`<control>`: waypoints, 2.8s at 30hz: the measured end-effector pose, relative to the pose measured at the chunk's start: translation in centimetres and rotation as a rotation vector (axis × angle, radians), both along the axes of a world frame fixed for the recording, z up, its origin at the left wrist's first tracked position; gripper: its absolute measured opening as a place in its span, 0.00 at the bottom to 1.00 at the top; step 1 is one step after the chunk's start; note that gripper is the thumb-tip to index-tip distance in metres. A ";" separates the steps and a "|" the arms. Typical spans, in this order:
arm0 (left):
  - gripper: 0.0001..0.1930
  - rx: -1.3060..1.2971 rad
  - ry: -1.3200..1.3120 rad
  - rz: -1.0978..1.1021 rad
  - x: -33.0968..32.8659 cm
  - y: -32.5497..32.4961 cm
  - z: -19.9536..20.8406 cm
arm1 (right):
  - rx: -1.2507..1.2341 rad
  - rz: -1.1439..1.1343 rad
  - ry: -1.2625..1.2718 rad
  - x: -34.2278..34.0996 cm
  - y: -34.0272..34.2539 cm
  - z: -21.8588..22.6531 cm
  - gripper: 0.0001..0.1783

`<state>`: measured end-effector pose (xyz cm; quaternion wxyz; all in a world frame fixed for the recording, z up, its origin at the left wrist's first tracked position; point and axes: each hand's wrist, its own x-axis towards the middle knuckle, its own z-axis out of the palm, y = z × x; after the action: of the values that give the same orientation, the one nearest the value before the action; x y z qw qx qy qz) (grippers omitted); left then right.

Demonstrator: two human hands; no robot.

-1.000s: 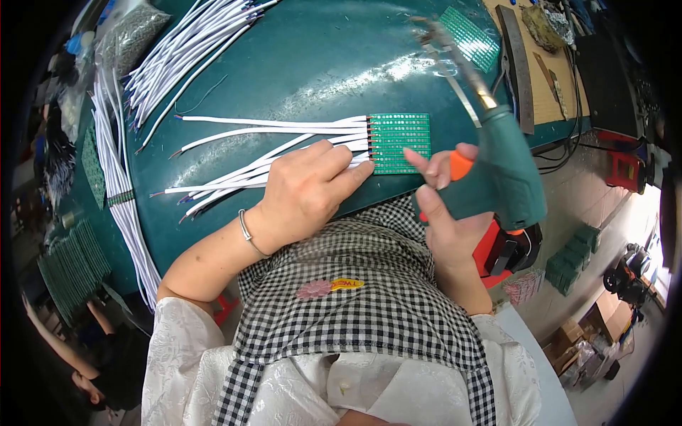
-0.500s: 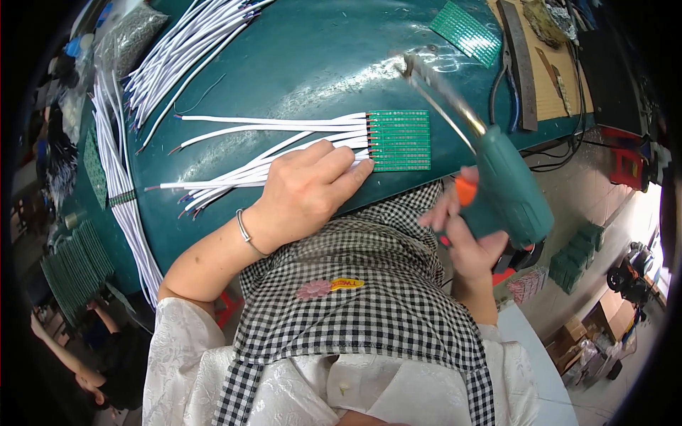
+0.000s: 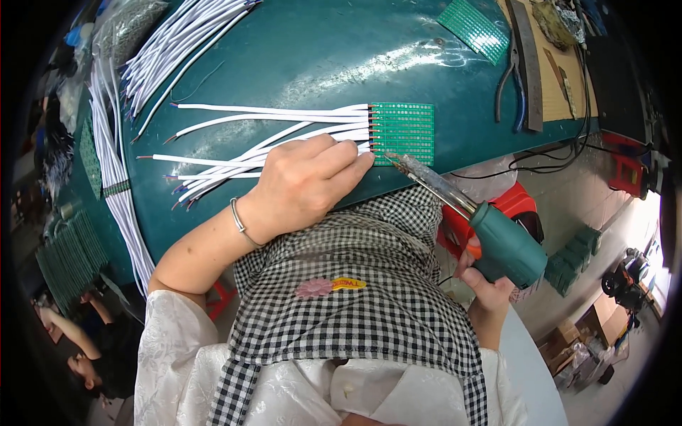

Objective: Soldering or bonding bundles of wires to green printed circuit boards using a specialized handheld tool.

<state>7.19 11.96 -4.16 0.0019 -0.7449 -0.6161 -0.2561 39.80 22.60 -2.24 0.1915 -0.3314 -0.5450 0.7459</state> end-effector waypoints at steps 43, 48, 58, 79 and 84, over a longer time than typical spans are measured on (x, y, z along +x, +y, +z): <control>0.14 0.030 0.057 0.058 0.9 -0.5 0.9 | 0.480 -0.299 0.071 -9.1 3.5 -0.8 0.32; 0.13 0.112 0.037 0.138 0.7 -0.7 1.2 | 0.455 -0.201 0.137 -12.3 3.5 -2.8 0.31; 0.10 0.022 0.169 0.847 -15.3 3.1 -1.2 | 0.593 -0.084 0.147 -13.8 2.7 -3.3 0.30; 0.13 0.010 -0.375 0.264 -0.7 -2.9 2.0 | 0.330 -0.141 0.254 -15.7 4.6 -2.3 0.38; 0.13 0.040 -0.326 0.314 -0.2 -2.8 1.3 | 0.318 -0.147 0.335 -15.4 4.1 -3.2 0.39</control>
<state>6.97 9.13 -2.89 -0.0429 -0.5882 -0.7116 -0.3819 24.37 26.71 -5.45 0.3829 -0.2075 -0.5906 0.6794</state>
